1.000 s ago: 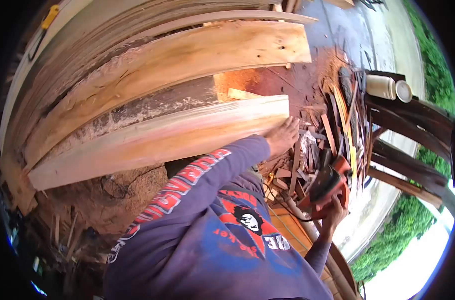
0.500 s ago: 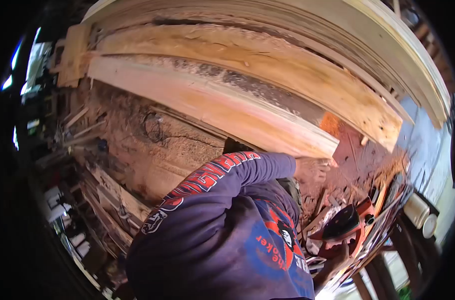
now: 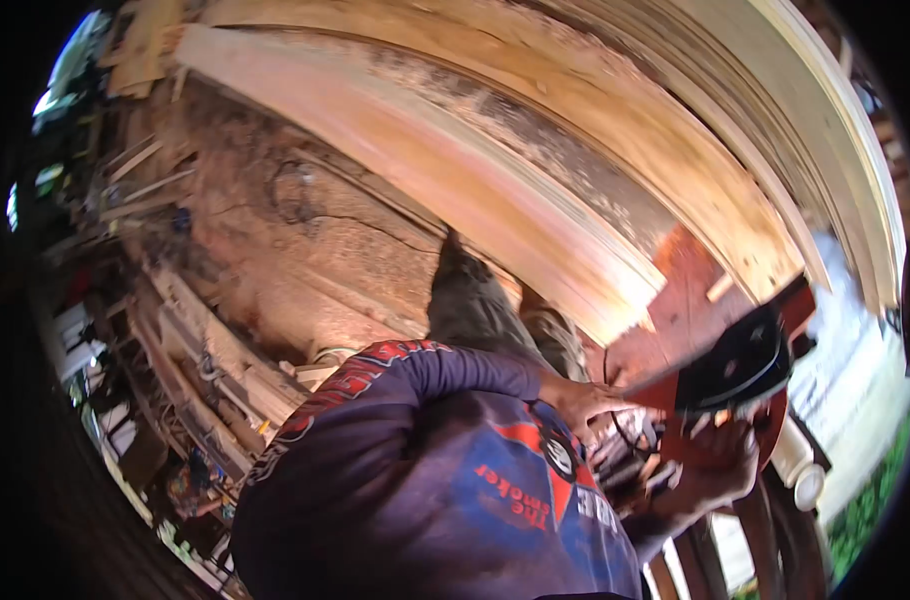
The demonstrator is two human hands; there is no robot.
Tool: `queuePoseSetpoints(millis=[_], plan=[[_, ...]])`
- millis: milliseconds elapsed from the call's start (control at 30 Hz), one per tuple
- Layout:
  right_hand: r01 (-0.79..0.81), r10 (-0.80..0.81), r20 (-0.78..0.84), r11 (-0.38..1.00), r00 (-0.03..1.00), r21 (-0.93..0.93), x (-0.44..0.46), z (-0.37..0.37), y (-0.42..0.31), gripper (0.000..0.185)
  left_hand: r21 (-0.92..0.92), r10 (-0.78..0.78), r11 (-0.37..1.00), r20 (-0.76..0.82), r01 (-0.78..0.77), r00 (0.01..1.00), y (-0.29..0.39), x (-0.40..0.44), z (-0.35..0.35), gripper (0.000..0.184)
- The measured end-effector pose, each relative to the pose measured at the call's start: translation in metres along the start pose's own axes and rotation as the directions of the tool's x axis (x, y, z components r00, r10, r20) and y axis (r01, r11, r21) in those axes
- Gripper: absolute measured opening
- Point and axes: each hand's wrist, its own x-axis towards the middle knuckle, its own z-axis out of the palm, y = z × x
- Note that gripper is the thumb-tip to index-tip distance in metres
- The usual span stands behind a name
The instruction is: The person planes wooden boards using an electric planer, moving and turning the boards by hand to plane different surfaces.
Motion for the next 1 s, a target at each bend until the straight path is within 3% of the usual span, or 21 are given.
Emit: queuePoseSetpoints(millis=[67, 100, 133, 167, 200, 233, 267, 300, 333, 400, 467, 567, 700, 800, 1000], plan=[[0.097, -0.104, 0.057, 0.989, 0.993, 0.116, 0.01, 0.044, -0.004, 0.026, -0.018, -0.038, 0.999, 0.07, 0.04, 0.997, -0.011, 0.016, 0.016, 0.087], [0.12, -0.138, 0.121, 0.982, 0.983, 0.149, 0.019, 0.044, -0.009, 0.03, -0.023, -0.25, 0.964, 0.246, 0.264, 0.936, -0.002, 0.016, 0.008, 0.062], [0.127, -0.162, 0.188, 0.975, 0.969, 0.182, 0.025, 0.043, -0.014, 0.035, -0.059, -0.169, 0.982, 0.159, 0.18, 0.973, 0.02, -0.006, -0.007, 0.045], [0.184, -0.191, 0.132, 0.981, 0.973, 0.06, 0.023, 0.058, -0.022, 0.039, 0.056, -0.237, 0.971, 0.061, 0.233, 0.97, 0.027, -0.033, -0.015, 0.033], [0.186, -0.19, 0.142, 0.981, 0.971, 0.047, 0.022, 0.059, -0.021, 0.039, 0.23, -0.249, 0.934, -0.132, 0.274, 0.959, 0.024, -0.062, -0.016, 0.029], [0.377, -0.307, 0.223, 0.82, 0.925, -0.43, 0.02, 0.058, -0.018, 0.036, 0.38, -0.227, 0.858, -0.323, 0.345, 0.919, 0.02, -0.086, -0.016, 0.024], [0.481, -0.358, 0.347, 0.418, 0.867, -0.771, 0.014, 0.053, -0.013, 0.033, 0.369, -0.228, 0.863, -0.325, 0.345, 0.918, 0.027, -0.103, -0.017, 0.024], [0.577, -0.256, 0.517, 0.335, 0.816, -0.745, 0.021, 0.018, -0.013, 0.027, 0.434, -0.112, 0.846, -0.424, 0.309, 0.899, 0.04, -0.118, -0.019, 0.021], [0.391, -0.056, 0.407, 0.426, 0.912, -0.816, 0.021, 0.022, -0.013, 0.029, 0.502, 0.017, 0.817, -0.512, 0.283, 0.859, 0.052, -0.125, -0.021, 0.018], [0.225, 0.283, 0.326, 0.337, 0.902, -0.914, 0.03, 0.015, -0.004, 0.029, 0.503, -0.051, 0.824, -0.394, 0.262, 0.918, 0.073, -0.123, -0.008, 0.014], [0.42, 0.428, 0.49, 0.253, 0.759, -0.871, 0.036, 0.011, 0.03, 0.026, 0.523, -0.043, 0.813, -0.382, 0.254, 0.923, 0.076, -0.12, -0.004, 0.013], [0.593, 0.534, 0.565, 0.139, 0.629, -0.793, 0.043, 0.02, 0.064, 0.023, 0.537, -0.1, 0.798, -0.328, 0.273, 0.939, 0.083, -0.128, -0.003, 0.017], [0.762, 0.516, 0.722, 0.187, 0.46, -0.619, 0.051, 0.04, 0.098, 0.021, 0.484, -0.117, 0.816, -0.395, 0.315, 0.911, 0.076, -0.154, -0.004, 0.017], [0.709, 0.521, 0.681, 0.187, 0.515, -0.68, 0.053, 0.073, 0.122, 0.019, 0.461, -0.084, 0.822, -0.48, 0.333, 0.873, 0.078, -0.168, -0.008, 0.017], [0.846, 0.576, 0.748, 0.172, 0.33, -0.505, 0.05, 0.15, 0.172, 0.018, 0.386, -0.055, 0.851, -0.607, 0.355, 0.793, 0.073, -0.213, -0.023, 0.02]])
